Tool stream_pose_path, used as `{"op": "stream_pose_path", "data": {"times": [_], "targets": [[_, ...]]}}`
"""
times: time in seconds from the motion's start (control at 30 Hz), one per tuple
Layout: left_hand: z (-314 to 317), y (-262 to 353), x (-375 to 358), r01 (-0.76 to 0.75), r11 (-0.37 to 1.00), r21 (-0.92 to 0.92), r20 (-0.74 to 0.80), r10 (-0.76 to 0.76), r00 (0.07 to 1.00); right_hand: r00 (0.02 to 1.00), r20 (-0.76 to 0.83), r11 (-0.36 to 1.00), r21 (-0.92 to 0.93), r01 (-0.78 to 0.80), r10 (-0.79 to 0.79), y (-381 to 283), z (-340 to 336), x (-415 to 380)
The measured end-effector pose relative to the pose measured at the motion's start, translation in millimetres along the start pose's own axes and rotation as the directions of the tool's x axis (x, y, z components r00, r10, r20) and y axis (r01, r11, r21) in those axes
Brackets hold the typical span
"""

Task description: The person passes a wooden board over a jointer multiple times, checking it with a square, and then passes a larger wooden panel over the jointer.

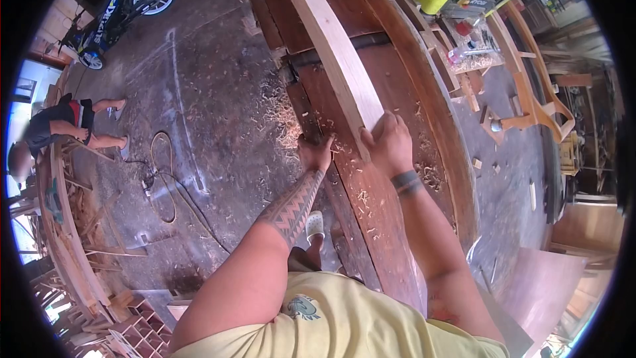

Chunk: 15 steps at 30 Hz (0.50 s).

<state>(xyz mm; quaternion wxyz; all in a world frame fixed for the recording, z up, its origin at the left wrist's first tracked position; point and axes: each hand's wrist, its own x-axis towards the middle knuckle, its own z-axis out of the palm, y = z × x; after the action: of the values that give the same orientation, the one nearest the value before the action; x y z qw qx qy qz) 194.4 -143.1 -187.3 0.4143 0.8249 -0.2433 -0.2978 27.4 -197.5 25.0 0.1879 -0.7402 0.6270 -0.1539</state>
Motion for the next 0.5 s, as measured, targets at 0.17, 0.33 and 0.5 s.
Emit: {"op": "stream_pose_path", "data": {"times": [0.17, 0.33, 0.5], "targets": [[0, 2, -2, -0.027, 0.999, -0.027, -0.025, 0.026, 0.999, 0.999, -0.021, 0.999, -0.005, 0.033, -0.033, -2, 11, 26], [-7, 13, -6, -0.041, 0.992, -0.115, -0.010, 0.040, 0.999, 1.000, -0.004, 0.999, -0.011, 0.031, -0.031, -14, 12, 50], [-1, 1, -3, -0.079, 0.993, -0.089, -0.049, 0.075, 0.996, 0.998, -0.020, 0.999, -0.003, 0.054, -0.054, -25, 15, 72]]}}
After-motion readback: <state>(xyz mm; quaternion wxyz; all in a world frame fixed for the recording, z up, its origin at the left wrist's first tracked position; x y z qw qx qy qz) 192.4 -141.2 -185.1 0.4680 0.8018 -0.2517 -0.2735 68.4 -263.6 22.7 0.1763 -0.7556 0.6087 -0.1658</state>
